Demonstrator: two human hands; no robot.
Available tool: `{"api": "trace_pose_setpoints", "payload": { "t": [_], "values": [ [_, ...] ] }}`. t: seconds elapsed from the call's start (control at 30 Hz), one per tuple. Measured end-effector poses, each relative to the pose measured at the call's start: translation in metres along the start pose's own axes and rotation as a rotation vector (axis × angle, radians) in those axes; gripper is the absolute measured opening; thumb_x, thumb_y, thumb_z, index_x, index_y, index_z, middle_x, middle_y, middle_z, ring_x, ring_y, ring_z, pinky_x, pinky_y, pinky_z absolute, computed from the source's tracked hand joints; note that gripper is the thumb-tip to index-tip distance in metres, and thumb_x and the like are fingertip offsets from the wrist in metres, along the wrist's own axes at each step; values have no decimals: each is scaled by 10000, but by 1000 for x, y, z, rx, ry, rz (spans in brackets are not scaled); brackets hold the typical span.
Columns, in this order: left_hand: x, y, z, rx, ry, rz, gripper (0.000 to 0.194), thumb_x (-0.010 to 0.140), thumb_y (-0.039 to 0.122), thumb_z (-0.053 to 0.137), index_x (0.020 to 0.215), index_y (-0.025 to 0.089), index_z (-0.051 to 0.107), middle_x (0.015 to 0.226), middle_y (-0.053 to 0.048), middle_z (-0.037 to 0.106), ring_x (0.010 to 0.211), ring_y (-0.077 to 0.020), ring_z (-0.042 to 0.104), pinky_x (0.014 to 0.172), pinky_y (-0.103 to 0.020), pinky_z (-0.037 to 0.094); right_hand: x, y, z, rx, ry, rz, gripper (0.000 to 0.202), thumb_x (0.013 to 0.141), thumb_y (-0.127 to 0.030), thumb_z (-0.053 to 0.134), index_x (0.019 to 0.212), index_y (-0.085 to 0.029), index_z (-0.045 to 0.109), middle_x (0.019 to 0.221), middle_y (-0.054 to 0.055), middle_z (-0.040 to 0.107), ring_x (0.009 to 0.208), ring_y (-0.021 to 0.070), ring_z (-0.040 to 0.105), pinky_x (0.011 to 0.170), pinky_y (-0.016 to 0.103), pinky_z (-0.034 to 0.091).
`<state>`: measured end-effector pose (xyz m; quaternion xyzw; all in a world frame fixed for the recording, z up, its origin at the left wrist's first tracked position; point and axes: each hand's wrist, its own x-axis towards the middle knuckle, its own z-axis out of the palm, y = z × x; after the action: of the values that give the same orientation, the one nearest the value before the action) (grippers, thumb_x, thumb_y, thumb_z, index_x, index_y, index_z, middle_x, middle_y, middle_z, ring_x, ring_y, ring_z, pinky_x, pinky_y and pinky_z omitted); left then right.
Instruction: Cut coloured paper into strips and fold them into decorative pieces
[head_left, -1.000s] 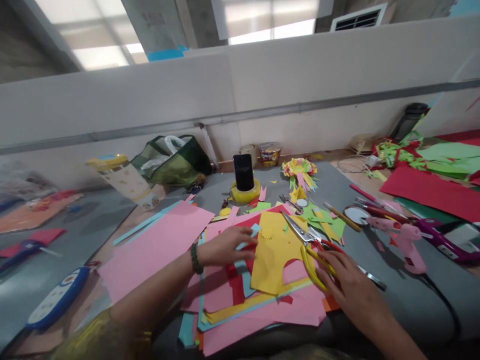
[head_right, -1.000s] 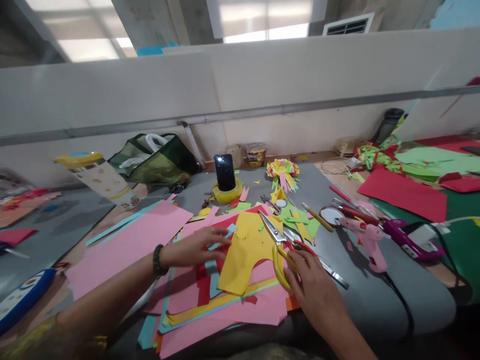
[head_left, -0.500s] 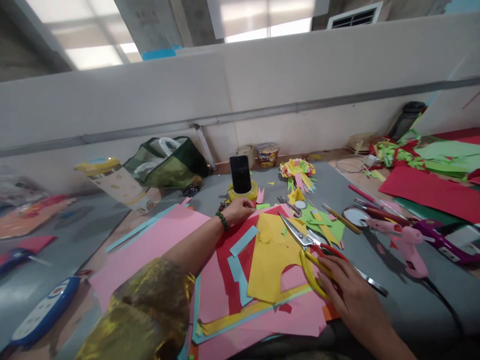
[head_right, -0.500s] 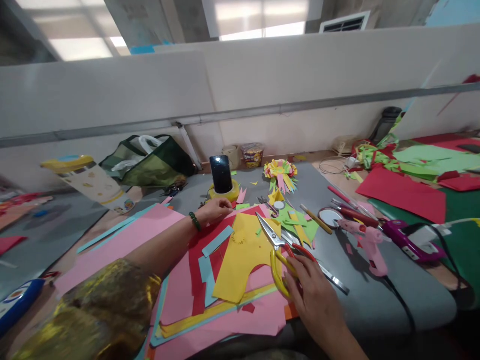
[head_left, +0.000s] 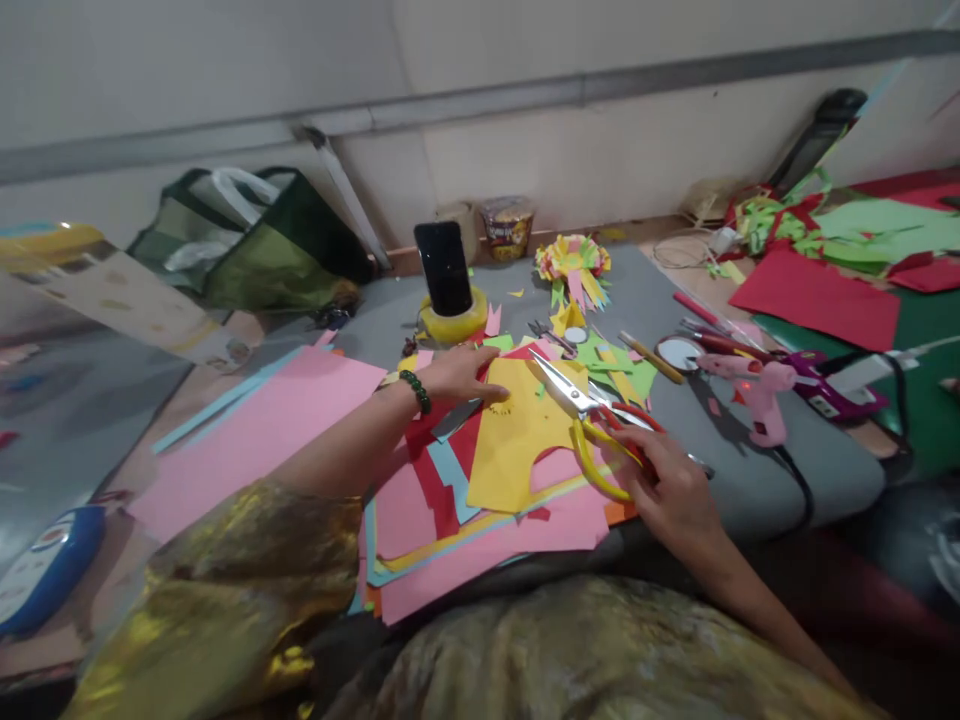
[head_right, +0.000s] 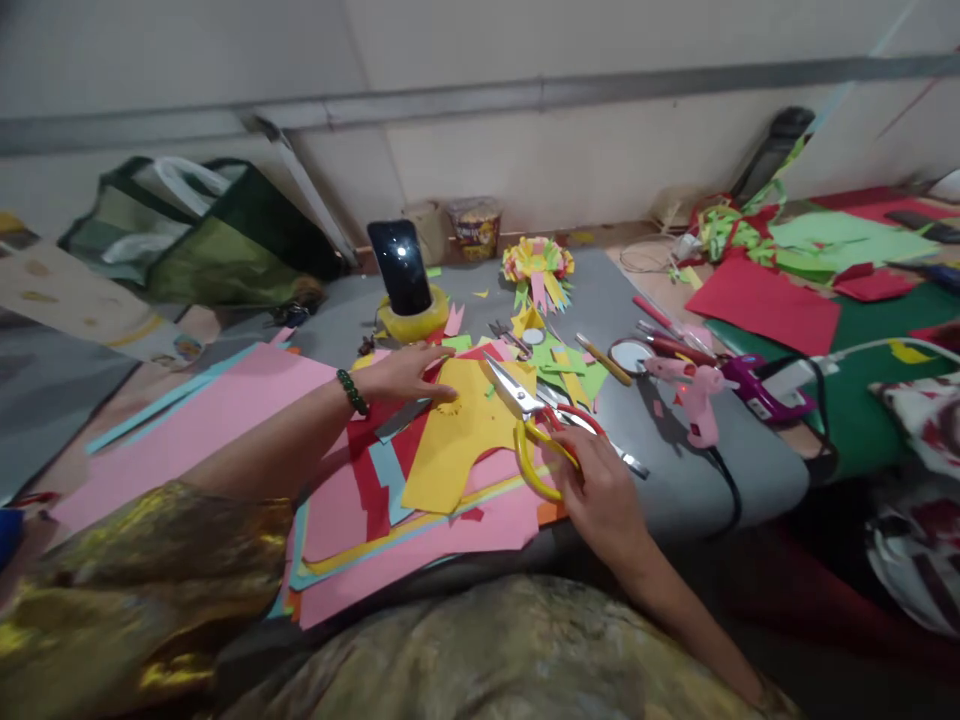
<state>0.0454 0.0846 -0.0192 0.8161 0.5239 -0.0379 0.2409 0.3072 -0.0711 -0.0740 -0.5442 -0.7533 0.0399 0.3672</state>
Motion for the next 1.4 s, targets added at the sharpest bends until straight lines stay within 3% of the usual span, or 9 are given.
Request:
{"api": "trace_pose_setpoints", "payload": {
  "t": [0.13,0.33,0.43,0.5,0.57,0.67,0.8,0.97,1.4],
  "values": [
    [-4,-1,7,13,6,50,829,720,532,637,1412,147,390,1446,-142,465,1289,-317,448,1039,-370,354,-8,-7,-21,-14,3,64,164,907,-266,473,965,-231,622,986,85,732,920,234,693,774,369,558],
    [-15,5,5,48,89,131,609,828,326,571,1365,69,444,1304,-134,587,1162,-259,549,986,-324,416,-26,-5,-43,-41,93,143,134,886,-284,505,916,-241,629,994,75,735,923,235,697,763,357,556],
    [-36,15,4,120,147,133,585,878,339,526,1386,62,436,1429,-208,464,1298,-362,424,1078,-487,308,-32,3,-53,-73,127,154,129,883,-278,508,929,-244,623,976,73,735,906,230,700,718,338,559],
    [-57,26,9,169,163,162,760,817,491,617,1431,102,395,1473,-234,399,1348,-408,350,1097,-536,266,-35,10,-61,-102,122,162,139,883,-290,502,937,-248,623,985,75,733,919,234,698,709,339,559],
    [-80,36,21,250,83,249,984,663,662,697,1463,199,361,1520,-208,337,1382,-419,301,1110,-553,252,-38,17,-70,-125,83,156,164,883,-325,491,925,-253,633,980,76,735,921,240,699,726,353,561],
    [-107,48,43,258,-79,302,1061,599,761,664,1474,255,340,1530,-212,313,1406,-467,227,1079,-656,227,-41,28,-81,-142,-6,145,234,886,-396,467,879,-260,657,921,71,746,869,242,709,719,360,567],
    [-120,47,59,236,-146,255,1039,614,698,702,1479,250,338,1520,-231,328,1419,-458,206,1067,-674,242,-44,37,-92,-129,-66,168,293,885,-452,465,841,-257,678,910,71,755,799,237,717,664,344,573],
    [-127,33,56,187,-122,272,859,712,569,673,1462,272,378,1529,-178,342,1416,-426,246,1073,-600,328,-49,43,-107,-146,-1,169,311,874,-487,480,846,-253,682,864,67,755,722,228,714,608,322,562],
    [-146,36,45,140,-104,317,561,731,364,627,1279,272,551,1277,-110,556,1151,-326,538,917,-412,490,-43,58,-84,-291,99,233,234,820,-299,429,870,-238,649,878,72,751,791,237,710,629,338,550]
  ]
}}
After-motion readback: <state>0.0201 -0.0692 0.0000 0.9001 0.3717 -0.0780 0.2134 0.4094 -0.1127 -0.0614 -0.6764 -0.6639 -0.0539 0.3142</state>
